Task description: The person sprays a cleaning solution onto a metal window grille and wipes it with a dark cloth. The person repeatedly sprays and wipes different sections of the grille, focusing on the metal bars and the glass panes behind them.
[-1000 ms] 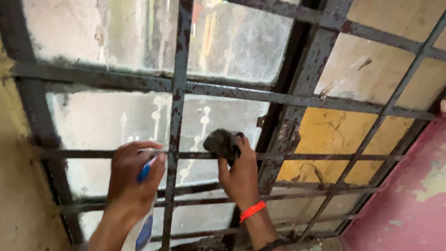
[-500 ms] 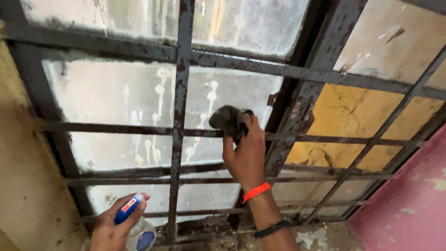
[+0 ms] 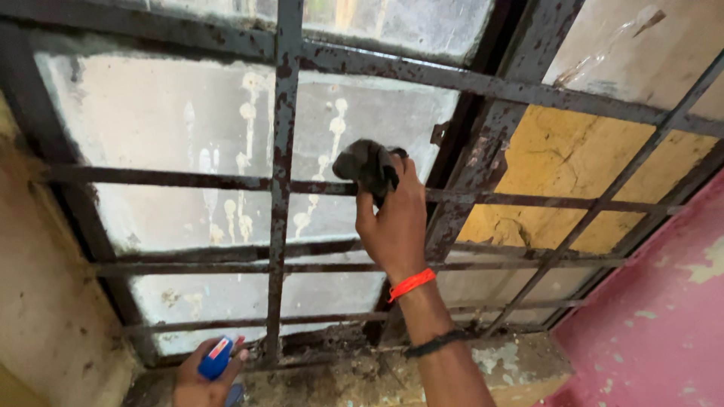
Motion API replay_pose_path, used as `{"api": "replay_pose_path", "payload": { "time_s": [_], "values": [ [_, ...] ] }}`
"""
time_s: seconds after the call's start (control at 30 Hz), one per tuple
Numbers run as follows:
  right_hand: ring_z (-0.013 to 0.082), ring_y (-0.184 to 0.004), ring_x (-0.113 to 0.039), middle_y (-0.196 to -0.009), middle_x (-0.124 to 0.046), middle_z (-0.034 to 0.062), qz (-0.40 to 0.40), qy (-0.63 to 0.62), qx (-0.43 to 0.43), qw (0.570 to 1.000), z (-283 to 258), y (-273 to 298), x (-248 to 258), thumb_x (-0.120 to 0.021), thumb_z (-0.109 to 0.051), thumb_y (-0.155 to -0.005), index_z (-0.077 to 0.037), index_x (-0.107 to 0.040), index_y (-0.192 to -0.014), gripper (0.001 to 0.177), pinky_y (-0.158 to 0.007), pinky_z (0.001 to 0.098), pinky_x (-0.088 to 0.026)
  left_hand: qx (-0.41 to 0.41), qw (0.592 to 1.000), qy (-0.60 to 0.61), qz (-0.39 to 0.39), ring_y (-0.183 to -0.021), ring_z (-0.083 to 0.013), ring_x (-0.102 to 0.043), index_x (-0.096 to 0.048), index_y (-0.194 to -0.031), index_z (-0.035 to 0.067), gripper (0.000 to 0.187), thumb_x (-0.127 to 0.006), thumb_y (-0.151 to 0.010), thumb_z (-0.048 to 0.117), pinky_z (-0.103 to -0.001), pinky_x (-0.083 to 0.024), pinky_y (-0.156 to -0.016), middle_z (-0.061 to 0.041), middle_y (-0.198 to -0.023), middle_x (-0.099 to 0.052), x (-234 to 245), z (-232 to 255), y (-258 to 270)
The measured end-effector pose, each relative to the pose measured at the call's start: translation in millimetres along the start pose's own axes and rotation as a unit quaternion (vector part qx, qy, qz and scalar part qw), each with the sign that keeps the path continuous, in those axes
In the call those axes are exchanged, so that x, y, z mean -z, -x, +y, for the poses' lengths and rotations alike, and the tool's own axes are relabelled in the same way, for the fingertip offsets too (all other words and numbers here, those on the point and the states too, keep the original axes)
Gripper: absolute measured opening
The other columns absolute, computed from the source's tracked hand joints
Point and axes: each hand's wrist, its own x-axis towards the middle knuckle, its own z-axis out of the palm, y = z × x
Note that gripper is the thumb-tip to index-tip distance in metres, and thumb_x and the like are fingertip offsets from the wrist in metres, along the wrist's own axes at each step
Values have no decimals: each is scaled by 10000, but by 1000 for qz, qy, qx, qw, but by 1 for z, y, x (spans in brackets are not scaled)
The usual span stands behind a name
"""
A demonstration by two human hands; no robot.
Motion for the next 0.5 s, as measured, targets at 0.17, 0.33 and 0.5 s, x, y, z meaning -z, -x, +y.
{"api": "replay_pose_path", "payload": {
  "time_s": [0.17, 0.33, 0.5],
  "values": [
    [460, -1073, -575, -1141, -622, 210, -5, 3, 21, 1000, 0, 0, 1, -612, -16, -905, -16, -614, -1230, 325, -877, 525, -488, -7, 997, -13, -77, -883, -161, -736, -747, -1057, 46, 353, -858, -743, 164, -323, -574, -829, -92, -935, -799, 12, -44, -12],
    [453, -1059, -586, -1129, -605, 214, 4, -14, 2, 1000, -1, 1, 1, -626, -29, -885, -12, -591, -1258, 375, -877, 524, -492, -1, 992, -65, -108, -894, -193, -737, -734, -1082, 61, 468, -903, -666, 194, -372, -582, -845, -98, -917, -783, 11, -93, -17],
    [460, -1031, -598, -1125, -601, 222, 2, -16, -14, 1000, -4, -1, 3, -636, -42, -890, -20, -596, -1260, 373, -862, 527, -491, 54, 988, -112, -95, -911, -249, -757, -710, -1064, 36, 544, -1008, -661, 247, -414, -605, -889, -130, -941, -734, 12, -37, -16]
  ]
}}
